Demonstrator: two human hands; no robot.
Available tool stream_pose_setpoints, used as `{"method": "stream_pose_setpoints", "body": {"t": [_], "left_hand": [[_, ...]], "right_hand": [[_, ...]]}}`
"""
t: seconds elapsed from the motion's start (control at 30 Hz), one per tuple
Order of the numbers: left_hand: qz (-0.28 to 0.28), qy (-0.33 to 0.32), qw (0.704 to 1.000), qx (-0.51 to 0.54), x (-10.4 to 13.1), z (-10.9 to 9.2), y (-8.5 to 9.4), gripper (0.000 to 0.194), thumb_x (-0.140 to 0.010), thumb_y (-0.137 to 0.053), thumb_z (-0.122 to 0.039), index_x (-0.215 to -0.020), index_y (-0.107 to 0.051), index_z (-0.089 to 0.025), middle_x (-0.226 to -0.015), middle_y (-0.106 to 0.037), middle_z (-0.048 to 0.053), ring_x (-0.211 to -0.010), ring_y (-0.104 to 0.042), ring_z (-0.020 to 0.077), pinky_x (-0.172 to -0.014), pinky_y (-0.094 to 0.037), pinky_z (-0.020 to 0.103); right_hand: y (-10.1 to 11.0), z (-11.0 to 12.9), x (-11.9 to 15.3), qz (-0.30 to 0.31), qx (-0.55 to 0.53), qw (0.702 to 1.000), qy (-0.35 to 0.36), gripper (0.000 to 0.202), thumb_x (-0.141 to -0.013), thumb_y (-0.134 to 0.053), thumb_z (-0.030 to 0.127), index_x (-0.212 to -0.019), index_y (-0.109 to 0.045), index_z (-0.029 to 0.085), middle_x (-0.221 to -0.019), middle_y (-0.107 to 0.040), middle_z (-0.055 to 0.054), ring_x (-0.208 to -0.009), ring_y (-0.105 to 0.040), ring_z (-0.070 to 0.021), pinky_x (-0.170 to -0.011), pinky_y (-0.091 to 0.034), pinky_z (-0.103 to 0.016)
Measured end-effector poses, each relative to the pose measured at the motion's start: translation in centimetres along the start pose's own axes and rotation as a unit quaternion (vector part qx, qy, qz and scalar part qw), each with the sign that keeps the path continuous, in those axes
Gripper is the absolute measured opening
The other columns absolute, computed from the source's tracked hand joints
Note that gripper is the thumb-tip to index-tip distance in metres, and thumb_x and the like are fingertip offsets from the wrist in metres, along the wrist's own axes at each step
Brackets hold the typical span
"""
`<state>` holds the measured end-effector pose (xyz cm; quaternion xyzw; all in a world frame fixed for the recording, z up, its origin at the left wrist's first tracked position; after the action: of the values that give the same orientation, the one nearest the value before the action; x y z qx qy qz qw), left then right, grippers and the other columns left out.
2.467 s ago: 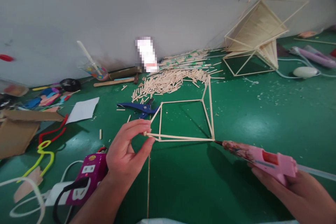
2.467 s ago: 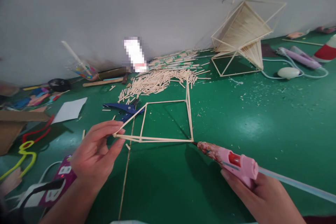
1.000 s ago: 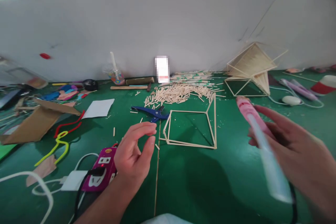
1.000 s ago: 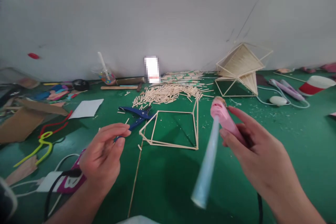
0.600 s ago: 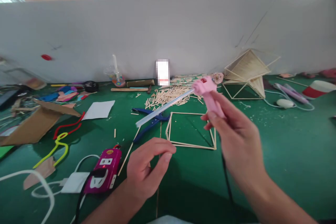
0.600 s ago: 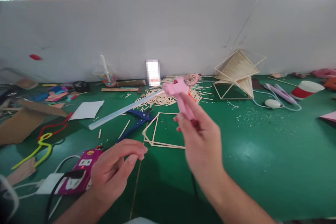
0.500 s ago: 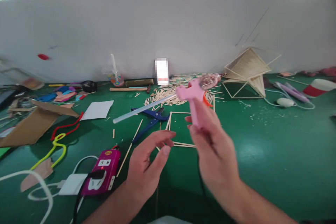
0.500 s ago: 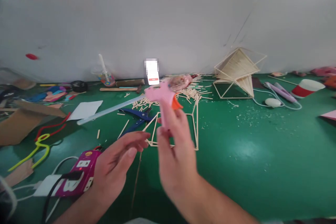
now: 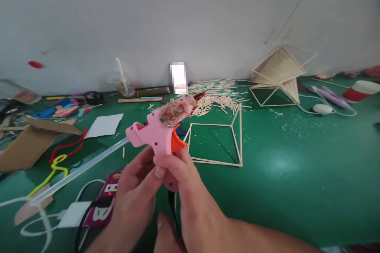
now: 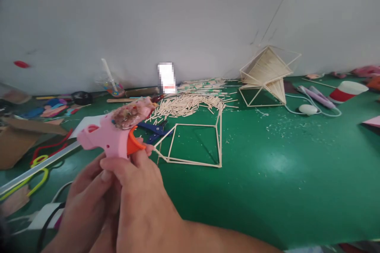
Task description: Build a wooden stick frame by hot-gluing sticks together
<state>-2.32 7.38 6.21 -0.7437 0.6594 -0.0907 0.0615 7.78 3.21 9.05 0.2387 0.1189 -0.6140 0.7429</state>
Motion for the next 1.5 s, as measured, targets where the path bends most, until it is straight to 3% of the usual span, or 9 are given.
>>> {"method": "stream_pose_setpoints", "body": {"t": [0.13, 0.27, 0.37, 0.47, 0.53, 0.6, 0.8, 1.0, 1.5], "left_hand": [[0.013, 0.008, 1.000, 0.009, -0.4, 0.2, 0.2, 0.033, -0.067, -0.079, -0.036, -0.097, -0.073, -0.024, -0.094, -0.075, 0.005, -0.078, -0.070, 0.0220, -0.062, -0.055, 0.027], [0.009, -0.008, 1.000, 0.013, -1.0, 0.2, 0.6, 0.019, -0.071, -0.075, -0.029, -0.088, -0.073, -0.022, -0.089, -0.075, 0.004, -0.079, -0.069, 0.0202, -0.069, -0.055, 0.027], [-0.015, -0.058, 0.998, 0.000, -1.4, -0.5, 1.5, 0.016, -0.072, -0.075, -0.029, -0.084, -0.071, -0.019, -0.079, -0.074, 0.003, -0.072, -0.067, 0.0179, -0.067, -0.055, 0.025], [-0.033, -0.096, 0.995, -0.017, -1.5, -0.9, 2.3, 0.016, -0.075, -0.072, -0.029, -0.087, -0.070, -0.018, -0.075, -0.073, 0.002, -0.067, -0.065, 0.0151, -0.062, -0.053, 0.022], [-0.037, -0.104, 0.994, -0.021, -1.4, -0.7, 2.6, 0.017, -0.075, -0.072, -0.030, -0.087, -0.070, -0.017, -0.074, -0.073, 0.002, -0.065, -0.064, 0.0141, -0.058, -0.051, 0.020], [-0.039, -0.108, 0.993, -0.022, -1.3, -0.5, 2.7, 0.019, -0.074, -0.073, -0.032, -0.086, -0.069, -0.017, -0.072, -0.072, 0.002, -0.064, -0.063, 0.0142, -0.056, -0.050, 0.019], [-0.045, -0.095, 0.994, -0.029, -1.4, 0.4, 2.8, 0.018, -0.076, -0.072, -0.033, -0.085, -0.069, -0.018, -0.072, -0.071, 0.002, -0.068, -0.063, 0.0146, -0.063, -0.051, 0.020], [-0.043, -0.078, 0.996, -0.033, -1.9, 1.2, 2.8, 0.022, -0.075, -0.073, -0.035, -0.087, -0.068, -0.018, -0.073, -0.070, 0.001, -0.068, -0.063, 0.0139, -0.062, -0.050, 0.019], [-0.046, -0.067, 0.996, -0.041, -1.9, 1.7, 3.0, 0.021, -0.072, -0.075, -0.034, -0.084, -0.069, -0.018, -0.071, -0.071, 0.002, -0.067, -0.064, 0.0148, -0.059, -0.051, 0.020]], "right_hand": [[0.4, 0.4, -0.1, 0.057, 0.044, 0.997, 0.037, 0.094, -0.066, -0.053, 0.007, -0.150, -0.015, 0.025, -0.155, -0.027, -0.008, -0.141, -0.027, -0.0303, -0.109, -0.039, -0.050], [3.0, 1.7, -0.2, -0.012, 0.065, 0.995, 0.078, 0.077, -0.071, -0.054, 0.008, -0.144, -0.031, 0.019, -0.146, -0.043, -0.010, -0.134, -0.039, -0.0258, -0.111, -0.036, -0.045], [6.0, 0.6, -0.3, -0.093, 0.081, 0.990, 0.066, 0.038, -0.078, -0.056, 0.009, -0.115, -0.055, 0.020, -0.112, -0.064, -0.007, -0.106, -0.060, -0.0180, -0.090, -0.052, -0.032], [7.8, -3.2, -1.2, -0.100, 0.209, 0.972, -0.030, 0.010, -0.087, -0.051, 0.014, -0.088, -0.058, 0.020, -0.084, -0.063, -0.003, -0.072, -0.061, -0.0124, -0.063, -0.052, -0.024], [6.6, -6.6, -1.9, 0.023, 0.358, 0.928, -0.104, 0.013, -0.090, -0.048, 0.018, -0.090, -0.061, 0.020, -0.087, -0.064, -0.004, -0.071, -0.060, -0.0129, -0.062, -0.050, -0.025], [5.3, -8.7, -2.2, 0.102, 0.421, 0.893, -0.118, 0.011, -0.087, -0.054, 0.017, -0.086, -0.065, 0.020, -0.086, -0.066, -0.006, -0.080, -0.061, -0.0179, -0.067, -0.049, -0.030], [1.6, -10.8, -1.9, 0.222, 0.487, 0.840, -0.088, 0.013, -0.078, -0.058, 0.007, -0.084, -0.067, 0.014, -0.083, -0.066, -0.011, -0.083, -0.059, -0.0243, -0.069, -0.044, -0.036], [1.6, -11.5, -1.8, 0.240, 0.507, 0.823, -0.086, 0.016, -0.082, -0.054, 0.007, -0.088, -0.065, 0.016, -0.086, -0.065, -0.009, -0.083, -0.058, -0.0226, -0.069, -0.041, -0.034], [2.2, -11.0, -1.8, 0.216, 0.498, 0.835, -0.091, 0.018, -0.081, -0.052, 0.004, -0.087, -0.063, 0.017, -0.085, -0.065, -0.008, -0.080, -0.058, -0.0215, -0.067, -0.037, -0.034]]}}
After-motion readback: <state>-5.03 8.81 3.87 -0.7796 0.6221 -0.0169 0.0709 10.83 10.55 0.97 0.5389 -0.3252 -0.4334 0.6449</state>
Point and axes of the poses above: each hand's wrist, its own x-axis away from the middle knuckle, its own y-axis out of the back of the hand, z = x × y, the point moved 9 cm from there along -x, towards the middle knuckle
